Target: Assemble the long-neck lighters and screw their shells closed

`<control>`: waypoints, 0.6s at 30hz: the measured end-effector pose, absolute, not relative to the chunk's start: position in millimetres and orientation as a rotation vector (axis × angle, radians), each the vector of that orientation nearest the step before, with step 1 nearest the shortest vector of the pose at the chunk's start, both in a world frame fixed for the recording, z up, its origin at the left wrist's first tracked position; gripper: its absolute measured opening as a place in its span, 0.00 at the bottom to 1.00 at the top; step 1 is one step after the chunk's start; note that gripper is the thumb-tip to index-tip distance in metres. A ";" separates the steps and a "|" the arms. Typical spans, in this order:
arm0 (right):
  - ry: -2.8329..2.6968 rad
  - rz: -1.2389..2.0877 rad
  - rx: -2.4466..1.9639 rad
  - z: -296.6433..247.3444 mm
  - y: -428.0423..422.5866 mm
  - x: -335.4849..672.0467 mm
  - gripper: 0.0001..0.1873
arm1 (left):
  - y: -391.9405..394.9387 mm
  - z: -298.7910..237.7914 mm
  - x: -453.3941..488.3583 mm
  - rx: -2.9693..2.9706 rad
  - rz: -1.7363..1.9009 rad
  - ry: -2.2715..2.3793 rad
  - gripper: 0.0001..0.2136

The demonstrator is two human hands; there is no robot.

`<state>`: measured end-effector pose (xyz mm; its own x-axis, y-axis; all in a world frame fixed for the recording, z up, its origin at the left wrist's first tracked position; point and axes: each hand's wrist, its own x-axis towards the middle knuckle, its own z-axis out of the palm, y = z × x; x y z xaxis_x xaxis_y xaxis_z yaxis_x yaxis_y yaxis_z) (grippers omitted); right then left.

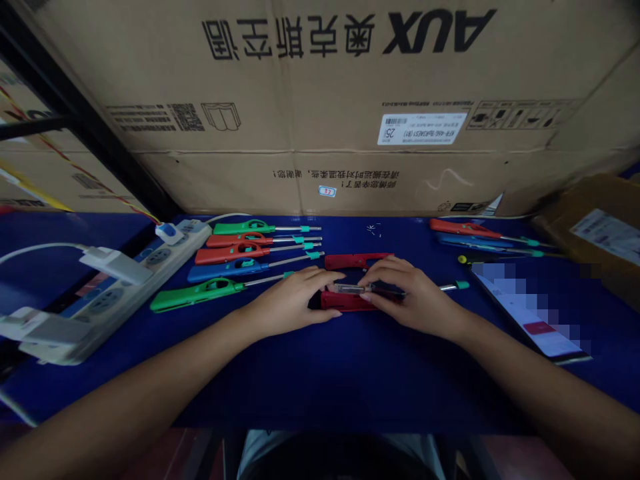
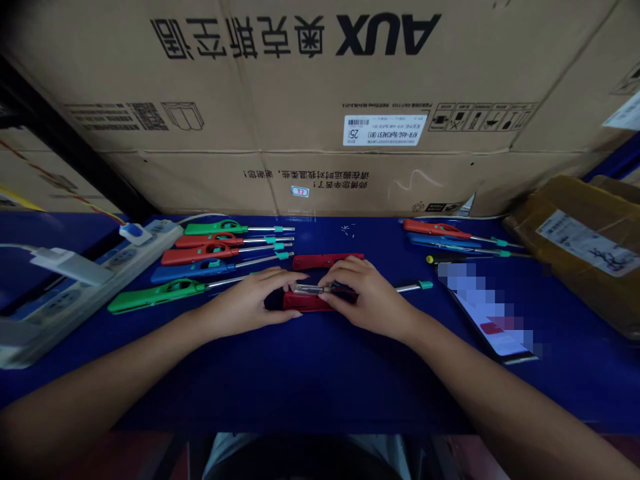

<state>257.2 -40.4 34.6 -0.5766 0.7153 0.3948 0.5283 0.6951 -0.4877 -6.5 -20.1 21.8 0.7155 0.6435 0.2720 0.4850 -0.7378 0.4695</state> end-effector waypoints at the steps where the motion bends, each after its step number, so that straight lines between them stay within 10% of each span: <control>1: -2.351 0.445 -0.944 33.1 -40.5 257.0 0.06 | -21.2 19.8 -4.0 2.552 0.620 0.879 0.25; 18: -2.335 0.542 -0.969 17.1 -36.4 253.4 0.09 | -24.1 11.4 4.5 2.562 0.706 0.824 0.19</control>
<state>253.4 -36.4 17.1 -0.5897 0.7366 0.3311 0.5154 0.6589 -0.5480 4.5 -24.1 11.4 0.7053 0.6174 0.3485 0.4387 -0.7662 0.4695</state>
